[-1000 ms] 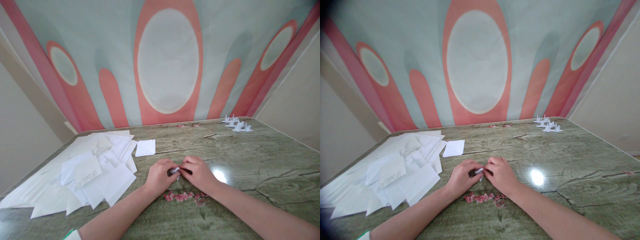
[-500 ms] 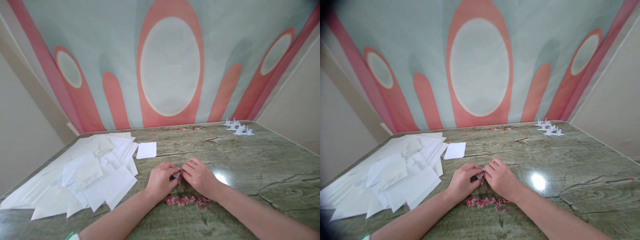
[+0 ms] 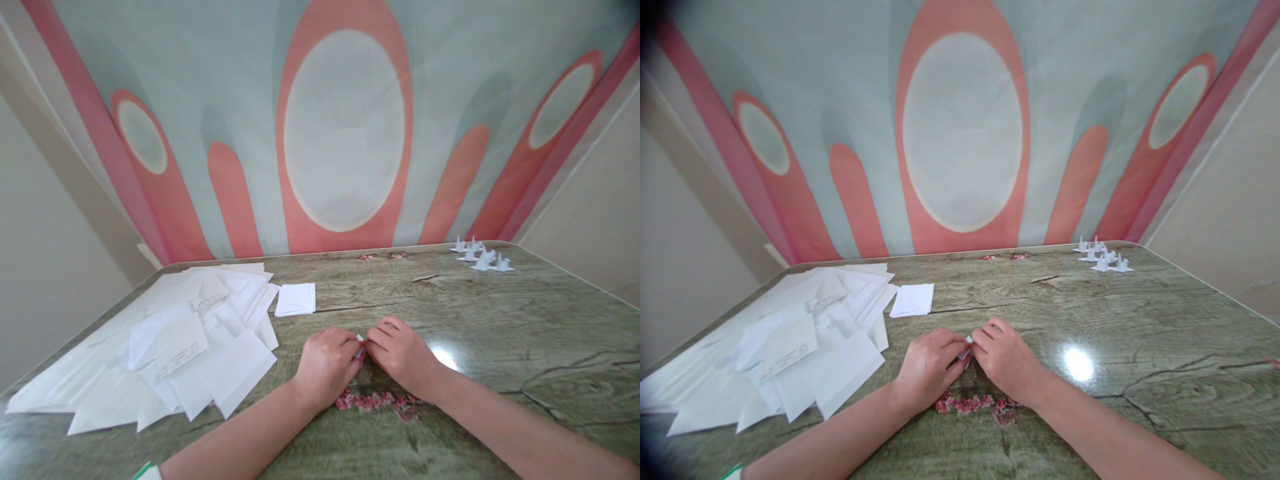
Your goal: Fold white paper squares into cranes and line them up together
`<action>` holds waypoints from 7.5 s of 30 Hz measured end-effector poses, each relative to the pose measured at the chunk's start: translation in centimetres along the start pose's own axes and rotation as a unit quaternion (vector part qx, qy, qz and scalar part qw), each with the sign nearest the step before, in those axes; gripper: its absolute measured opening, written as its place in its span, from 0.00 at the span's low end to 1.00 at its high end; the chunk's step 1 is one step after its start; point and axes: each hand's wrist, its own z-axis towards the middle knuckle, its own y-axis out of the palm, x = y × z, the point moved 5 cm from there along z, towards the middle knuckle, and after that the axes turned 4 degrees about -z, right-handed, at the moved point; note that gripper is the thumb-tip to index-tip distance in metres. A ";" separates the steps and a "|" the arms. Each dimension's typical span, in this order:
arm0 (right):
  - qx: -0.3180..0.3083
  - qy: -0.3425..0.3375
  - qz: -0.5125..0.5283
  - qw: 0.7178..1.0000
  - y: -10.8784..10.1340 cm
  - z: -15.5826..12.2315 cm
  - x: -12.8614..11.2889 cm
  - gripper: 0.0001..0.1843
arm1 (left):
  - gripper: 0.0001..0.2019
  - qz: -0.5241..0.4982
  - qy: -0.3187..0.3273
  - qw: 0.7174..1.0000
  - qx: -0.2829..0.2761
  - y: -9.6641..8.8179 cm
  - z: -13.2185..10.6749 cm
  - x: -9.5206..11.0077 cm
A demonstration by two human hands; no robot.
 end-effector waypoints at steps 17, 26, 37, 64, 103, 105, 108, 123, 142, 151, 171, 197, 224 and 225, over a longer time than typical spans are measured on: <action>-0.022 0.149 0.170 0.974 0.2 -1.2 1.9 0.12 | 0.09 0.039 0.020 0.999 -0.021 -0.3 -0.1 0.8; -0.010 0.087 0.117 0.989 -0.6 -1.0 1.0 0.10 | 0.09 0.004 0.001 1.000 -0.012 -0.2 0.0 0.4; -0.045 0.028 0.036 0.998 -0.8 -0.9 -0.5 0.08 | 0.09 -0.035 -0.025 0.999 -0.009 -0.1 0.2 -0.2; -0.130 0.125 0.086 0.980 -1.0 -0.5 0.0 0.09 | 0.10 0.001 -0.024 0.999 -0.040 -0.4 0.4 0.3; -0.052 0.148 0.160 0.975 -0.1 -1.1 1.4 0.16 | 0.33 0.098 0.034 0.983 -0.152 -0.8 -0.2 2.7; -0.048 0.149 0.162 0.974 -0.1 -1.1 1.4 0.16 | 0.33 0.101 0.037 0.983 -0.146 -0.9 -0.1 2.5; -0.040 0.141 0.164 0.975 -0.1 -1.1 1.3 0.18 | 0.32 0.107 0.043 0.982 -0.149 -0.9 0.0 2.4; -0.089 0.119 0.142 0.979 0.2 -0.7 1.6 0.20 | 0.30 0.035 0.063 0.987 -0.145 -2.6 -0.2 2.4; -0.106 0.082 0.073 0.988 0.1 -1.0 0.9 0.19 | 0.14 0.004 0.046 0.985 -0.164 -2.8 -0.2 0.8; -0.082 0.061 0.063 0.993 -0.4 -1.0 -0.3 0.12 | 0.15 0.020 0.037 0.987 -0.156 -2.0 -0.3 0.7; 0.013 -0.033 0.039 0.999 -0.4 -0.4 -0.5 0.11 | 0.09 0.022 0.066 0.997 -0.037 -0.8 -0.5 0.8; 0.006 -0.004 0.037 0.999 0.4 0.0 -0.6 0.11 | 0.11 0.087 0.072 0.993 -0.021 0.3 -0.4 0.6; -0.068 0.002 0.021 0.997 0.2 -0.5 -1.5 0.07 | 0.11 0.107 0.077 0.972 -0.192 -2.2 -0.8 2.3; -0.066 -0.001 0.025 0.998 0.2 -0.6 -1.4 0.07 | 0.11 0.092 0.074 0.976 -0.182 -2.4 -0.7 2.0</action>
